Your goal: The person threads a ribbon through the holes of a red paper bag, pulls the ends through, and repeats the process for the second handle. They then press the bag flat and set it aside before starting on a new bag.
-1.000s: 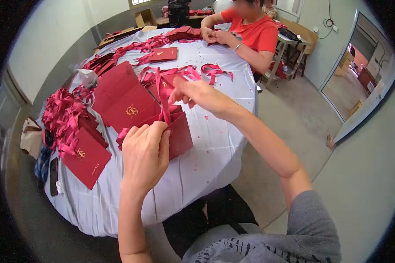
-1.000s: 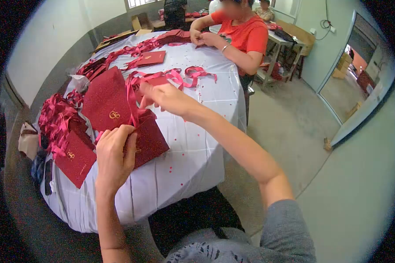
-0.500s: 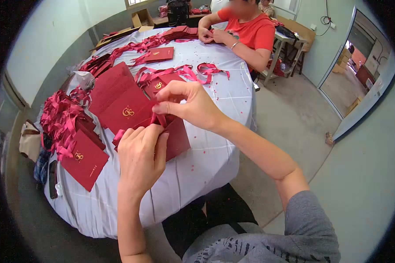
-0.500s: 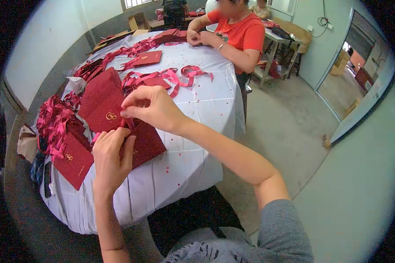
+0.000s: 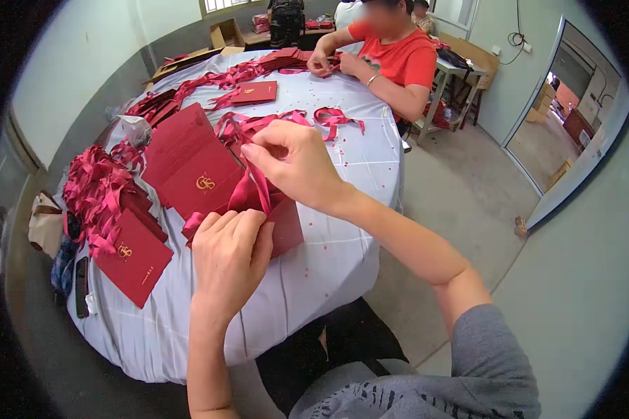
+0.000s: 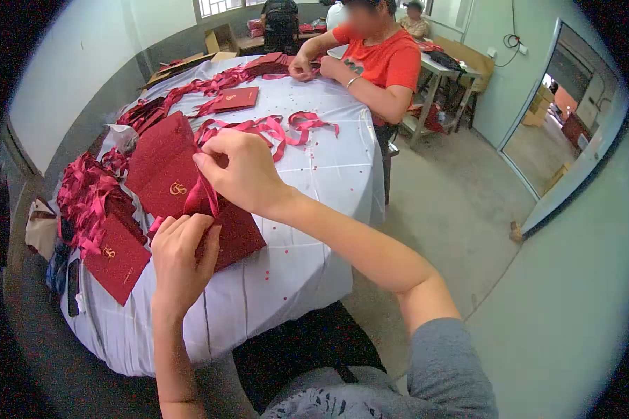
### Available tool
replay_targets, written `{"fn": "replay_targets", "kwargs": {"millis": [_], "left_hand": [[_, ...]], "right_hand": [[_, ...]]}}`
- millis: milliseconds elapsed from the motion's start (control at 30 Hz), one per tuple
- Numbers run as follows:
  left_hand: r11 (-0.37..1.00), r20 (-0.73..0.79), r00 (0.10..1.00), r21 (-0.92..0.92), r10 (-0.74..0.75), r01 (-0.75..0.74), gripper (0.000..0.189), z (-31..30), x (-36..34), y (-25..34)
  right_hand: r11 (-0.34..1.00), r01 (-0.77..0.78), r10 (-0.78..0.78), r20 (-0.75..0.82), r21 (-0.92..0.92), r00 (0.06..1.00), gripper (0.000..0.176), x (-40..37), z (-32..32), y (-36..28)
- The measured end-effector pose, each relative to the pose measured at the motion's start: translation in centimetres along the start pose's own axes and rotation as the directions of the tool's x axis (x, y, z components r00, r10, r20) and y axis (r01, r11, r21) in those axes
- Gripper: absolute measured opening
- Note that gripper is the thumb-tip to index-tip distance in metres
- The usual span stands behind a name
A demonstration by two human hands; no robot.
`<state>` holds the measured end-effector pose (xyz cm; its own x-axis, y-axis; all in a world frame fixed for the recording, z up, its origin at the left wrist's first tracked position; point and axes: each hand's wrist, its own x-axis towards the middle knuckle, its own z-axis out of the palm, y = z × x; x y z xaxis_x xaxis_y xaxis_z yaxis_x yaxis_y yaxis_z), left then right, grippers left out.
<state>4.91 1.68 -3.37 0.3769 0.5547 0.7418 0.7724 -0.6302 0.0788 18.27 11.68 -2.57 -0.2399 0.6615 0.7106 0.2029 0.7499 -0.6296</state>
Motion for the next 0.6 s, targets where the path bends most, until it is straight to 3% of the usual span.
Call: {"fn": "replay_targets", "kwargs": {"millis": [67,133,233,300,367,467,533,600], "left_hand": [[1.0,0.004,1.0,0.005,0.002,-0.002,0.012,0.1,0.0,0.0],[1.0,0.013,1.0,0.016,0.004,-0.004,0.013,0.0,-0.1,0.0],[0.999,0.02,0.999,0.002,-0.034,0.034,0.011,0.1,-0.2,0.2],[1.0,0.013,0.999,-0.004,-0.03,0.03,0.011,0.0,-0.3,0.1],[0.999,0.015,0.999,0.004,-0.033,0.033,0.011,-0.2,-0.3,0.1],[0.999,0.01,1.0,0.028,-0.015,0.015,0.012,0.0,-0.3,0.2],[0.998,0.003,1.0,0.055,-0.003,0.003,0.013,-0.2,-0.4,0.2],[0.998,0.083,0.996,0.059,-0.028,0.024,0.011,-0.6,-0.4,0.4]], "right_hand": [[0.998,0.05,-0.053,-0.136,-0.029,0.989,0.016,0.4,0.5,-0.1],[0.999,0.05,-0.049,-0.12,0.001,0.992,0.016,0.6,0.7,0.0],[0.997,0.018,-0.018,0.007,0.075,1.0,0.019,0.8,0.1,-0.1],[0.988,-0.146,0.134,0.179,0.055,0.975,0.017,0.9,-1.1,-0.1],[0.985,-0.117,0.087,0.212,0.13,0.973,0.027,0.7,-1.7,1.2],[0.942,-0.335,0.325,0.355,-0.035,0.876,0.052,-0.6,-3.9,0.8],[0.85,-0.481,0.522,0.467,-0.214,0.714,0.054,-1.3,-5.0,-0.1],[0.859,-0.468,0.5,0.536,-0.207,0.68,0.045,-2.3,-5.0,0.3]]}}
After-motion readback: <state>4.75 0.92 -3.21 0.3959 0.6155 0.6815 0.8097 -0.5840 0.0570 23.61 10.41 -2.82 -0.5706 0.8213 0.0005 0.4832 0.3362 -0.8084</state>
